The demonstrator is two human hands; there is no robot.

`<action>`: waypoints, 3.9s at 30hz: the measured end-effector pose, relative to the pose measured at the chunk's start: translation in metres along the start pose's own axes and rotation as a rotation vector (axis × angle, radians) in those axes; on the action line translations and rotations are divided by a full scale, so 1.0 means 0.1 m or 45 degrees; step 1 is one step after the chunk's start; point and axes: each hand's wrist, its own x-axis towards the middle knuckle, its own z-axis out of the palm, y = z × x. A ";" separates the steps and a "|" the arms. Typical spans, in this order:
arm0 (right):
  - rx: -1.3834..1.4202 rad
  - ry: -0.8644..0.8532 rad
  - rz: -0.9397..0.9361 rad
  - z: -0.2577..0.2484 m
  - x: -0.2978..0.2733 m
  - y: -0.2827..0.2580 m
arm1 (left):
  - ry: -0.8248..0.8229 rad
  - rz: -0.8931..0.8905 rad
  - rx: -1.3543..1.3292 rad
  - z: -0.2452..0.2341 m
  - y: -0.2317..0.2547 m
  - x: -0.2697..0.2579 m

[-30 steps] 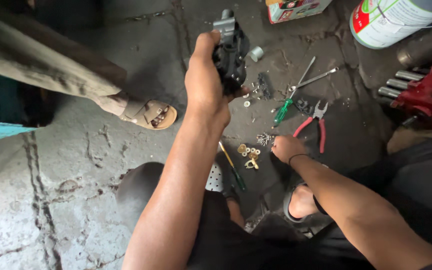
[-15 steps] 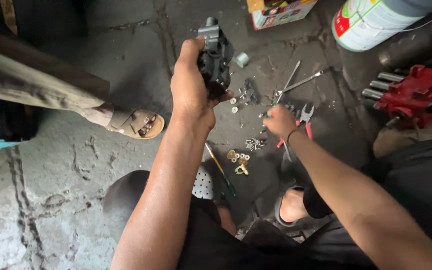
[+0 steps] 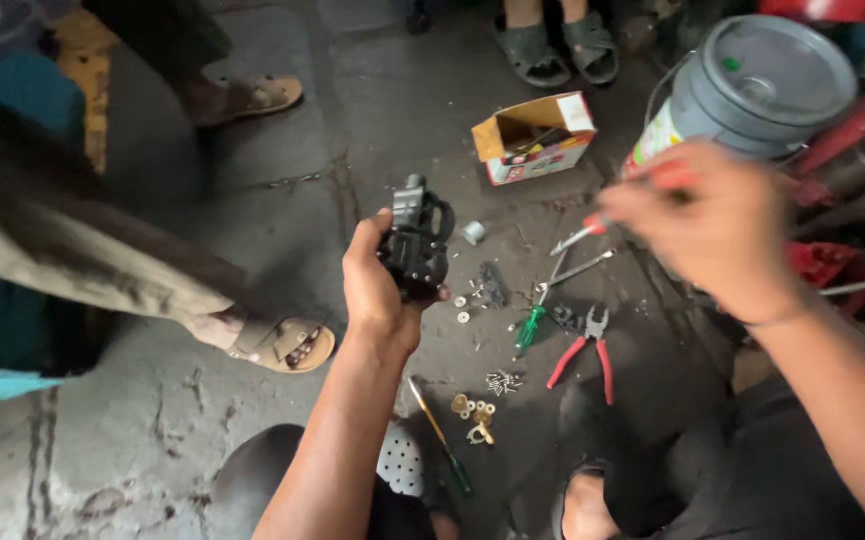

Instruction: The person disassembles and repairs a mechanical part by hand while sitting on the floor, using a screwdriver to remove screws and handling small components including a spring, brass jets, and gaskets.

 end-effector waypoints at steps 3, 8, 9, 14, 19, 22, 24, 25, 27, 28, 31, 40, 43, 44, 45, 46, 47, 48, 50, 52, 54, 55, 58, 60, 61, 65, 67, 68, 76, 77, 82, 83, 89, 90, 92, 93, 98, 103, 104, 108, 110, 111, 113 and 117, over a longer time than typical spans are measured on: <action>0.474 -0.029 0.436 -0.34 -0.12 0.19 | 0.030 0.027 -0.024 -0.01 0.00 -0.02; 0.712 -0.541 0.908 -0.36 -0.24 0.55 | -0.152 0.076 -0.050 -0.02 0.00 -0.03; 0.831 -0.514 0.856 -0.36 -0.29 0.57 | -0.148 0.079 -0.044 -0.03 0.00 -0.05; 1.228 -0.710 0.597 -0.36 -0.29 0.56 | -0.192 0.113 -0.054 -0.04 -0.02 -0.02; 0.868 -0.948 0.791 0.14 -0.39 0.21 | -0.177 0.155 -0.074 -0.04 -0.04 0.04; 0.705 -0.943 0.604 0.19 -0.37 0.11 | -0.177 0.143 -0.080 -0.05 -0.05 0.06; 0.548 -0.863 0.445 0.21 -0.38 0.07 | -0.193 0.141 -0.081 -0.05 -0.05 0.08; 0.469 -0.825 0.366 0.23 -0.38 0.05 | -0.189 0.143 -0.072 -0.05 -0.04 0.09; 0.539 -0.821 0.445 0.24 -0.37 0.03 | -0.177 0.141 -0.054 -0.06 -0.06 0.09; 0.575 -0.819 0.488 0.23 -0.37 0.02 | -0.176 0.151 -0.055 -0.06 -0.07 0.09; 0.562 -0.807 0.490 0.22 -0.36 0.00 | -0.169 0.173 -0.060 -0.06 -0.07 0.09; 0.605 -0.795 0.502 0.23 -0.37 -0.02 | -0.173 0.160 -0.033 -0.03 -0.05 0.04; 0.564 -0.812 0.513 0.23 -0.36 -0.03 | -0.197 0.163 -0.020 -0.04 -0.05 0.03; 0.564 -0.813 0.515 0.23 -0.36 -0.04 | -0.200 0.162 -0.018 -0.04 -0.05 0.02; 0.563 -0.813 0.517 0.23 -0.36 -0.04 | -0.204 0.160 -0.016 -0.03 -0.05 0.03; 0.562 -0.812 0.519 0.23 -0.36 -0.04 | -0.204 0.159 -0.016 -0.03 -0.05 0.03; 0.561 -0.805 0.514 0.23 -0.36 -0.04 | -0.205 0.159 -0.016 -0.03 -0.05 0.03; 0.559 -0.798 0.509 0.23 -0.36 -0.04 | -0.205 0.159 -0.015 -0.04 -0.05 0.03; 0.565 -0.792 0.514 0.24 -0.37 -0.05 | -0.211 0.164 -0.019 -0.04 -0.05 0.03; 0.577 -0.791 0.531 0.24 -0.37 -0.04 | -0.219 0.164 -0.026 -0.04 -0.06 0.03; 0.574 -0.796 0.543 0.24 -0.36 -0.05 | -0.227 0.153 -0.037 -0.05 -0.05 0.03; 0.573 -0.797 0.548 0.24 -0.36 -0.05 | -0.225 0.154 -0.035 -0.05 -0.06 0.03; 0.582 -0.798 0.499 0.25 -0.35 -0.06 | -0.210 0.155 -0.028 -0.05 -0.06 0.03; 0.604 -0.815 0.656 0.23 -0.35 -0.08 | -0.191 0.153 -0.019 -0.05 -0.07 0.04; 0.615 -0.823 0.735 0.23 -0.35 -0.09 | -0.214 0.178 0.008 -0.05 -0.07 0.03; 1.067 -0.868 1.010 0.20 -0.32 -0.07 | -0.239 0.242 0.087 -0.04 -0.07 0.02; 1.269 -0.869 1.197 0.17 -0.32 -0.07 | -0.259 0.284 0.123 -0.03 -0.07 0.02; 1.333 -0.888 1.236 0.16 -0.31 -0.07 | -0.289 0.319 0.148 -0.03 -0.07 0.02; 1.363 -0.881 1.340 0.14 -0.33 -0.12 | -0.359 0.458 0.301 -0.02 -0.09 0.02; 1.377 -0.884 1.393 0.15 -0.31 -0.14 | -0.371 0.471 0.306 -0.02 -0.09 0.02; 1.401 -0.907 1.492 0.16 -0.33 -0.08 | -0.383 0.484 0.357 0.00 -0.14 0.01; 1.329 -0.914 1.430 0.16 -0.35 -0.07 | -0.362 0.484 0.370 0.00 -0.15 0.02; 1.035 -0.835 1.249 0.23 -0.47 0.10 | -0.345 0.498 0.394 -0.01 -0.23 0.06; 0.988 -0.826 1.210 0.25 -0.49 0.12 | -0.343 0.510 0.411 0.01 -0.24 0.06; 0.903 -0.805 1.181 0.25 -0.51 0.17 | -0.306 0.519 0.444 0.05 -0.26 0.06; 0.871 -0.797 1.189 0.26 -0.52 0.20 | -0.285 0.526 0.465 0.06 -0.25 0.05; 0.728 -0.749 0.897 0.30 -0.54 0.35 | -0.256 0.555 0.470 0.17 -0.24 0.02; -0.616 -0.785 0.344 0.13 -0.47 0.15 | -0.029 0.377 0.686 0.17 -0.29 0.08; -0.585 -0.719 0.281 0.13 -0.43 0.10 | 0.017 0.319 0.682 0.16 -0.35 0.10; -0.162 -0.524 0.081 0.12 -0.43 0.08 | 0.077 0.436 0.623 0.05 -0.56 0.22; 0.346 -0.578 0.372 0.09 -0.46 0.20 | 0.078 0.218 0.467 0.02 -0.56 0.23; 0.689 -0.655 0.671 0.07 -0.42 0.26 | 0.075 0.132 0.390 0.05 -0.50 0.24; 1.208 -0.643 1.057 0.02 -0.37 0.33 | 0.041 0.171 0.348 0.13 -0.42 0.19; 1.935 -0.611 1.038 0.01 -0.27 0.39 | -0.045 0.259 0.337 0.22 -0.31 0.11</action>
